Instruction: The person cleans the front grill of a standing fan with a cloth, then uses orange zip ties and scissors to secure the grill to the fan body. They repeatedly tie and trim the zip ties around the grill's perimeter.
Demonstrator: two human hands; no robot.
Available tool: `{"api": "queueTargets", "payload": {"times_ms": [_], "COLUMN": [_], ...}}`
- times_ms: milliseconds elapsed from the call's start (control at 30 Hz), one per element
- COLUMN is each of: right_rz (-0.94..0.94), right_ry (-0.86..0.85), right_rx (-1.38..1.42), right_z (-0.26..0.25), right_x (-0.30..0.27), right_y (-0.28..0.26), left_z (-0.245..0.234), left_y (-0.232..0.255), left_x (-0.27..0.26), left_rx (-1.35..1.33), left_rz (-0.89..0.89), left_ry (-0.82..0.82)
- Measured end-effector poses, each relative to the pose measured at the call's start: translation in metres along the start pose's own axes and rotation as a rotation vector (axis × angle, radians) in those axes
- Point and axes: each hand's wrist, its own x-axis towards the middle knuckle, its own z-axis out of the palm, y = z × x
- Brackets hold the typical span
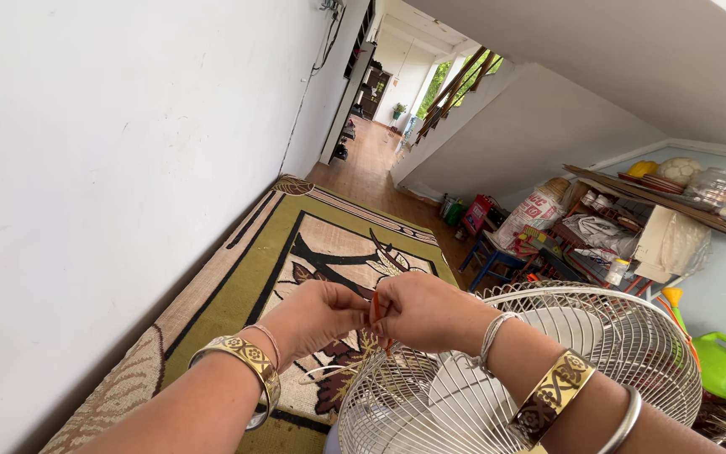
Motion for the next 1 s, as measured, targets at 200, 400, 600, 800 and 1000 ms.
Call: {"api": "queueTargets", "payload": {"times_ms": [200, 400, 600, 800, 1000], "right_rz": [0.039, 0.009, 0.047, 0.002, -0.005], "right_ry": [0.029, -0.087, -0.083, -0.025, -0.051], "right_rx": [0.035, -0.032, 0.096, 0.115, 0.115], "right_z": [0.002, -0.006, -0.008, -0.001, -0.004], "right_x": [0.004, 0.011, 0.017, 0.018, 0.014], "right_y": [0.001, 0.009, 0.012, 0.019, 0.019], "left_z": [-0.003, 0.009, 0.032, 0.030, 0.036], "left_y": [0.003, -0.001, 0.000, -0.019, -0.033], "left_x": [-0.015, -0.026, -0.011, 0.002, 0.011], "left_rx": [-0.217, -0.451, -0.434, -0.408, -0.448], "left_rz": [-0.090, -0.321, -0.131, -0.035, -0.055], "left_ry": [0.023, -0.058, 0.087, -0.071, -0.040]}}
